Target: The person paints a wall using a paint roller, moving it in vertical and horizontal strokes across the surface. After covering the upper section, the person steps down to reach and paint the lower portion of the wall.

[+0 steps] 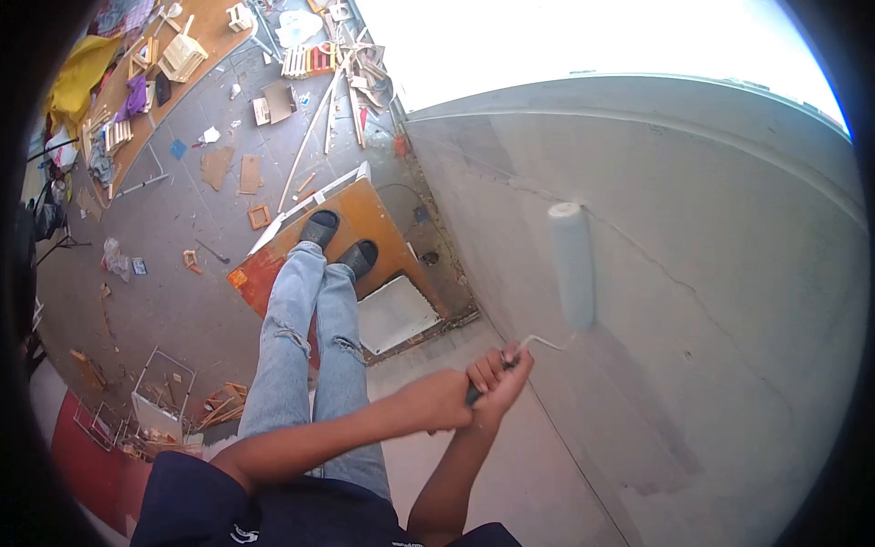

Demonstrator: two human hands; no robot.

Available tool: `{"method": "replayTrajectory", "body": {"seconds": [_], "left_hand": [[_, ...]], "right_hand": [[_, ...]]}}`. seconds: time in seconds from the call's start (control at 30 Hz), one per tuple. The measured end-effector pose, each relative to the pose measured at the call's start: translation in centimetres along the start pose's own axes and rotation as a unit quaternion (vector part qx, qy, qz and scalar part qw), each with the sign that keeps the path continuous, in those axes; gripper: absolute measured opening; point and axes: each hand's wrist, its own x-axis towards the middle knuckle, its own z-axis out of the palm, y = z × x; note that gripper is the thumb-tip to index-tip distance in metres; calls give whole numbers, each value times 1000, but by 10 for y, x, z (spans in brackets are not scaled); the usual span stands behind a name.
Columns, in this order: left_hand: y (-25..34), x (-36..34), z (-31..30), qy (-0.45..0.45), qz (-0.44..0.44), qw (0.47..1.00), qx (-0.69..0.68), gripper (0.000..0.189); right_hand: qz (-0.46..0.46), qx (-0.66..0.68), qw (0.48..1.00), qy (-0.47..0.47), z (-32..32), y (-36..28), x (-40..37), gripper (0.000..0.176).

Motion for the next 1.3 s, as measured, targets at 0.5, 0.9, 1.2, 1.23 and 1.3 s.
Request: {"method": "replayTrajectory", "body": {"seconds": [0.5,0.9,1.2,1.23,1.3], "left_hand": [[-16,4,11,79,37,988,124,23],[-39,14,0,94,82,980,154,26],[-61,39,-9,117,57,975,181,28],[-71,48,-13,122,48,974,185,28],[-84,66,-22,136,34,971,194,27]], "right_hand": [[-22,6,1000,-11,-8,14,5,36],[-56,67,993,-74,-15,42,20,39],[-16,6,998,-62,-22,45,49,43],[-15,16,999,-33,-22,51,62,43],[-12,34,999,20,-22,63,92,44]]}}
